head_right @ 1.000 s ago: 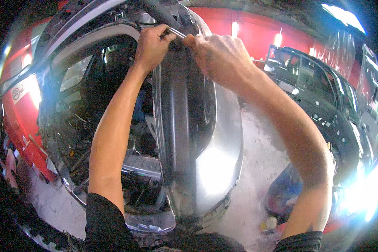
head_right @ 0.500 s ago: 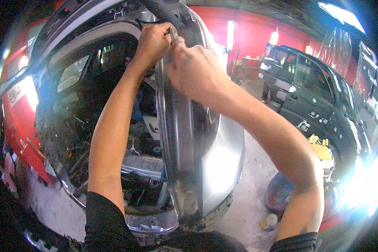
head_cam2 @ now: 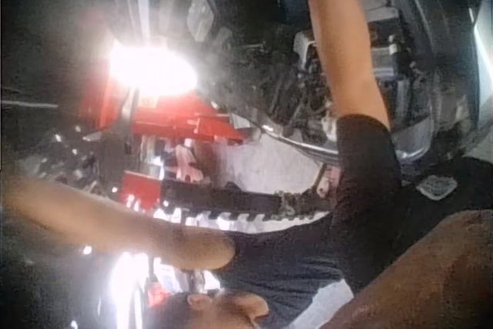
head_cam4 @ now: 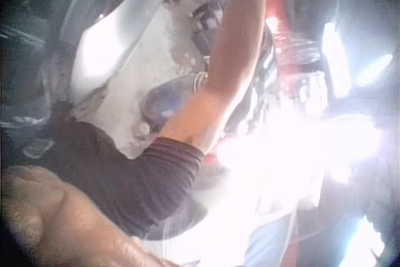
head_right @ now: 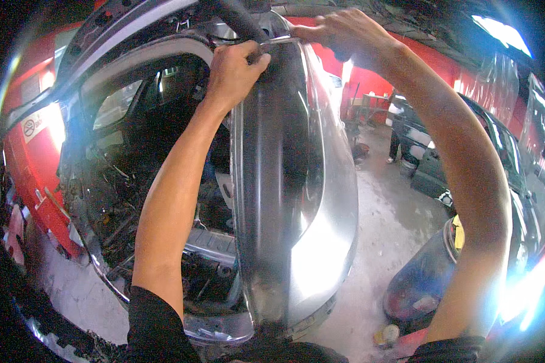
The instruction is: The person uses a flathead screwdriver to press a black rubber weather stripping into the channel along the upper edge of a car door frame. The person works along the top and side of the door opening, repeatedly inserting the tool and pushing the strip into place.
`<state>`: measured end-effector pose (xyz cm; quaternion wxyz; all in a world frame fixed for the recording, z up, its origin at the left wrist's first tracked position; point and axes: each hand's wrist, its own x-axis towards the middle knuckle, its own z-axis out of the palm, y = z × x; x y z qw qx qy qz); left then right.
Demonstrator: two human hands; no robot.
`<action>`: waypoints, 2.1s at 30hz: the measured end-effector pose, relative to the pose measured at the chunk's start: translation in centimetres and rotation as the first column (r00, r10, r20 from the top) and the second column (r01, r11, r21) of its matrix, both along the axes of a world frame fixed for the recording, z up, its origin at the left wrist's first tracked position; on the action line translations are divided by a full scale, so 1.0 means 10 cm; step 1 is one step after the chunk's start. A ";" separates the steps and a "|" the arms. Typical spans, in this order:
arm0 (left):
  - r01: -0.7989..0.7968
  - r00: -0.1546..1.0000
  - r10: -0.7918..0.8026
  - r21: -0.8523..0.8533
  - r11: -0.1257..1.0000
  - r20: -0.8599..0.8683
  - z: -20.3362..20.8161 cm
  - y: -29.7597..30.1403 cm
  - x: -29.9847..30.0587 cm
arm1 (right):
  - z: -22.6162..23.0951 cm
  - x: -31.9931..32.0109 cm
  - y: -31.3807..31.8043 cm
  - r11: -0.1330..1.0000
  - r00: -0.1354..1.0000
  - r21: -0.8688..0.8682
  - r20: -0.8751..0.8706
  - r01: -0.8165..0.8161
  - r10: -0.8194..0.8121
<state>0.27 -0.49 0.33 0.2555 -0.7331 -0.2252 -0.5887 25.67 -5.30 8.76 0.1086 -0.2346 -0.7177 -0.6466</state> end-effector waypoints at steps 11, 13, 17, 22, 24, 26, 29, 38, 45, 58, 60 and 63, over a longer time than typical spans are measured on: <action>0.084 0.991 -0.062 -0.193 0.978 0.118 -0.08 -0.05 0.02 | 0.10 -0.14 0.19 0.923 0.935 0.148 0.027 -0.355 0.355; 0.110 0.989 -0.100 -0.099 0.989 0.105 -0.08 0.00 0.01 | -0.08 0.00 0.04 0.965 0.966 0.113 -0.073 -0.238 0.247; 0.079 0.996 -0.080 0.047 0.996 0.034 -0.07 0.07 -0.03 | -0.54 0.00 -0.20 0.959 0.937 -0.067 -0.241 -0.276 0.253; 0.054 0.999 -0.054 -0.044 0.998 0.009 -0.07 -0.02 0.01 | -0.88 -0.23 -0.56 0.933 0.880 -0.231 -0.451 -0.275 0.147; 0.035 0.999 -0.035 -0.015 0.999 -0.014 -0.06 -0.02 0.02 | -0.96 -0.25 -0.51 0.924 0.863 -0.173 -0.447 -0.340 0.234; 0.037 0.999 -0.037 0.003 0.999 -0.029 -0.05 -0.02 0.02 | -1.01 -0.30 -0.53 0.908 0.836 -0.194 -0.495 -0.370 0.235; 0.029 0.999 -0.029 0.008 1.000 -0.024 -0.08 0.05 -0.04 | -1.10 -0.50 -0.70 0.899 0.806 -0.256 -0.571 -0.356 0.157; 0.020 0.994 -0.019 0.004 1.000 -0.103 0.01 0.19 -0.10 | -1.26 -0.98 -0.84 0.818 0.614 -0.307 -0.786 -0.486 0.070; 0.021 0.993 -0.028 -0.054 0.998 -0.117 0.01 0.17 -0.12 | -1.09 -0.90 -0.74 0.850 0.752 -0.401 -0.660 -0.342 -0.009; -0.024 0.999 0.024 -0.029 0.999 0.022 -0.03 0.06 0.02 | 0.13 -0.36 0.49 0.962 0.981 0.195 0.070 -0.191 0.181; 0.034 0.999 -0.033 -0.103 0.994 0.012 -0.03 0.06 0.01 | 0.16 -0.45 0.40 0.996 0.999 0.078 -0.024 -0.034 0.036; 0.185 0.980 -0.170 -0.161 0.969 0.101 -0.09 0.00 -0.01 | 0.12 -0.45 0.20 0.997 0.989 0.030 -0.131 -0.066 0.069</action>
